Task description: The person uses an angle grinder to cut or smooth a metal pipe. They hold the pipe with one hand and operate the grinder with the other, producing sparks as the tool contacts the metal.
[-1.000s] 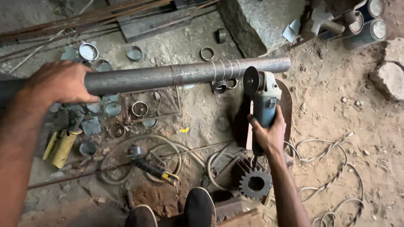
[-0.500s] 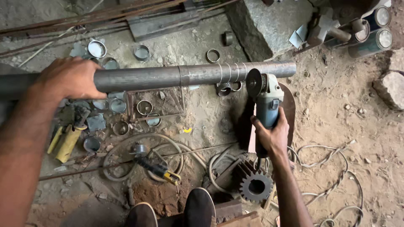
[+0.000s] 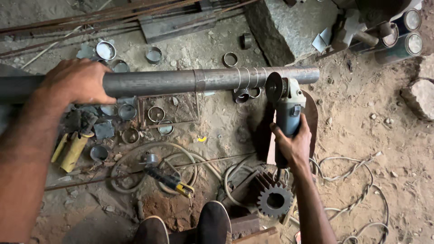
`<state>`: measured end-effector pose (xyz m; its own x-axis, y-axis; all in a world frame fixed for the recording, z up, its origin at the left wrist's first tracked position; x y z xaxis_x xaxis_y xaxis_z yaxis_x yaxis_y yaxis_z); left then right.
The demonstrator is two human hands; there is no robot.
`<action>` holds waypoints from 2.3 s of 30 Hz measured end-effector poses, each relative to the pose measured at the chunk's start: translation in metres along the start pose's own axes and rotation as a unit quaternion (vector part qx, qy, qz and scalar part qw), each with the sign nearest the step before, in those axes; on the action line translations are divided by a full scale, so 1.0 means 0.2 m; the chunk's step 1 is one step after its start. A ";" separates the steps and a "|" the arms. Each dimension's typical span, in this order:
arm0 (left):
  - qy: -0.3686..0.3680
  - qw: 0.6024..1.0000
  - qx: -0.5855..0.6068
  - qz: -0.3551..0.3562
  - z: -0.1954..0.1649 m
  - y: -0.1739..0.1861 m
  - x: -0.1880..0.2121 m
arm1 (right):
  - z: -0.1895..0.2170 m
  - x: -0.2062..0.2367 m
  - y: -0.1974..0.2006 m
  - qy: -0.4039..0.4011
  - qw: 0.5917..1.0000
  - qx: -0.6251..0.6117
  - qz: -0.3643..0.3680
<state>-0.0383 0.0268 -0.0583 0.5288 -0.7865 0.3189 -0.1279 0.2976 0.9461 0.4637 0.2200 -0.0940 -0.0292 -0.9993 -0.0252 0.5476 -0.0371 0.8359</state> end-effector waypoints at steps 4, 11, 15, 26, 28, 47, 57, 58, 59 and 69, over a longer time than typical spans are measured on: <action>-0.007 1.000 0.003 0.001 -0.01 0.02 0.01 | -0.01 0.00 -0.01 -0.030 0.999 -0.006 0.023; -0.019 1.000 0.009 -0.011 0.00 0.02 0.02 | -0.03 0.00 -0.01 0.020 1.000 -0.006 -0.010; -0.005 1.000 0.011 0.002 0.00 0.01 0.01 | -0.04 -0.02 -0.02 -0.008 0.999 -0.037 0.017; -0.012 1.000 0.004 -0.013 0.00 0.02 0.02 | -0.03 -0.01 -0.01 -0.004 1.000 -0.018 0.012; -0.014 1.000 0.006 -0.017 0.00 0.02 0.03 | -0.04 -0.01 -0.02 -0.026 0.999 -0.018 0.030; -0.009 1.000 -0.004 -0.024 -0.01 0.02 0.04 | -0.11 -0.08 -0.05 0.052 0.993 -0.088 0.065; -0.042 0.996 -0.037 -0.063 0.00 -0.03 0.04 | -0.12 -0.05 -0.06 0.039 0.999 -0.024 -0.009; -0.041 0.996 -0.040 -0.063 0.00 -0.03 0.04 | -0.12 -0.05 -0.06 0.029 0.999 -0.013 -0.003; -0.039 0.996 -0.043 -0.064 0.00 -0.04 0.04 | -0.11 -0.05 -0.06 0.020 1.000 -0.003 0.003; -0.035 0.996 -0.046 -0.067 0.05 -0.11 0.00 | -0.06 -0.03 -0.03 0.055 0.998 -0.041 -0.012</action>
<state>-0.0444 0.0140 -0.0784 0.4756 -0.8576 0.1958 0.0200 0.2330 0.9723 0.4701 0.2262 -0.1052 0.0462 -0.9932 -0.1072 0.6144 -0.0564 0.7870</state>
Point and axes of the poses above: each hand's wrist, its own x-axis away from the middle knuckle, its own y-axis out of the back of the hand, z = x × y, the point moved 1 cm from there along -x, towards the middle knuckle, and after that the axes turned 15 degrees about -z, right-handed, at the moved point
